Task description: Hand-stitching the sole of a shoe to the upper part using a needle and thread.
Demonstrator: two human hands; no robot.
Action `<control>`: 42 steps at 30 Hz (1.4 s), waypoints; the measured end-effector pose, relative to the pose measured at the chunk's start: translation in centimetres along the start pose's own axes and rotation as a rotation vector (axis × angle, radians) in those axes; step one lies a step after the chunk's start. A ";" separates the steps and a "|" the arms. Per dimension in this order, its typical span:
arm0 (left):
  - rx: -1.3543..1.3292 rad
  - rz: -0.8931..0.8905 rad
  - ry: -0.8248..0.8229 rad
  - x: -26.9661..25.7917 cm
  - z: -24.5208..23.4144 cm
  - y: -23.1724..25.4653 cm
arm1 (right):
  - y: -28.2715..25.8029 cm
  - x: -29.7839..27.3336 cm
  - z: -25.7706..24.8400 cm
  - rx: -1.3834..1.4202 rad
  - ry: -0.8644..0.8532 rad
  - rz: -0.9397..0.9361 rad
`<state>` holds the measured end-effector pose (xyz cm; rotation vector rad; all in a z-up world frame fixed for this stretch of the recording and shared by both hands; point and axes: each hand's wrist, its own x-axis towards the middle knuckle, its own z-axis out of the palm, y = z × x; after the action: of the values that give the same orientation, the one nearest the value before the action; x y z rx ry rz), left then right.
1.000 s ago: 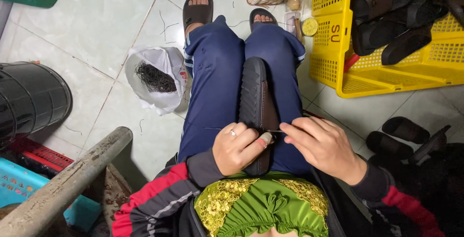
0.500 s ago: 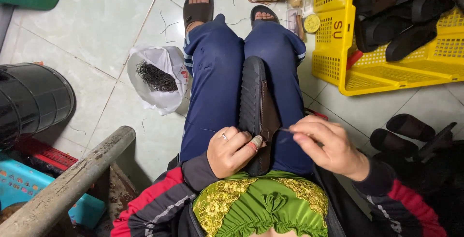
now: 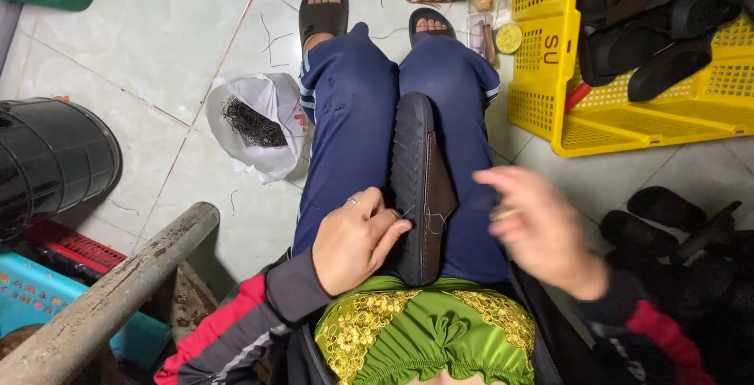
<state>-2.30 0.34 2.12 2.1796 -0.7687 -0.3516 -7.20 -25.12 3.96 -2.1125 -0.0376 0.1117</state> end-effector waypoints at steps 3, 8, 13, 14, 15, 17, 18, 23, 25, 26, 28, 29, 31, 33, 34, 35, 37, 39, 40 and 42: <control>-0.636 -0.015 0.001 0.3 -0.8 -0.7 | -0.2 -0.1 2.7 -0.292 -0.128 -0.198; -1.009 0.003 0.070 3.0 -1.2 -1.4 | -0.6 -1.4 2.6 0.057 -0.039 -0.020; -1.150 -0.065 0.125 7.8 0.2 -2.2 | -0.8 0.5 2.8 0.211 -0.020 0.034; -1.321 -0.143 0.202 8.5 1.2 -2.8 | -0.5 1.0 3.2 0.240 -0.006 0.021; -1.491 -0.224 0.282 9.1 2.1 -3.3 | -0.2 1.5 3.6 0.268 0.008 0.007; -1.419 -0.269 0.204 9.2 0.6 -3.9 | -0.3 1.8 3.0 0.226 -0.034 0.006; -1.348 -0.321 0.127 9.0 -0.1 -4.2 | -0.5 1.8 2.8 0.184 -0.078 0.012; -0.383 0.011 0.170 6.7 -6.1 -5.4 | -1.9 2.1 1.3 -0.258 -0.110 -0.263; 0.124 0.009 0.310 5.9 -6.0 -4.5 | -2.1 2.1 1.2 -0.340 -0.085 -0.350; 0.023 0.120 0.302 5.5 -5.6 -3.9 | -1.7 2.1 1.2 -0.415 -0.119 -0.357; -0.079 0.230 0.299 4.6 -4.2 -2.7 | -1.4 2.0 1.2 -0.493 -0.157 -0.368; -0.232 0.268 0.228 4.0 -3.2 -2.2 | -1.3 1.9 1.1 -0.521 -0.167 -0.354; -0.390 0.302 0.159 3.0 -1.6 -1.7 | -1.2 1.7 1.0 -0.552 -0.183 -0.338; -0.419 0.354 0.166 2.7 -0.2 -1.9 | -0.9 1.8 0.8 -0.598 -0.202 -0.370; -0.420 0.357 0.166 2.7 -0.1 -1.9 | -0.9 1.8 0.8 -0.600 -0.201 -0.370; -0.396 0.332 0.155 2.7 0.0 -1.9 | -0.9 1.9 0.7 -0.622 -0.214 -0.378; -0.374 0.304 0.140 2.7 0.2 -2.1 | -1.2 1.8 0.6 -0.641 -0.228 -0.382; -0.344 0.319 0.157 2.9 0.5 -2.6 | -1.6 1.9 0.5 -0.763 -0.267 -0.423; -0.346 0.319 0.155 2.9 0.8 -2.7 | -1.2 1.8 0.7 -0.762 -0.267 -0.421; -0.318 0.256 0.140 3.0 1.4 -2.9 | -0.4 1.5 1.1 -0.839 -0.293 -0.478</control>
<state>0.60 -0.90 -1.03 1.7652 -0.8398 -0.1742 -5.81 -23.88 3.70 -2.8237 -0.8939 0.1305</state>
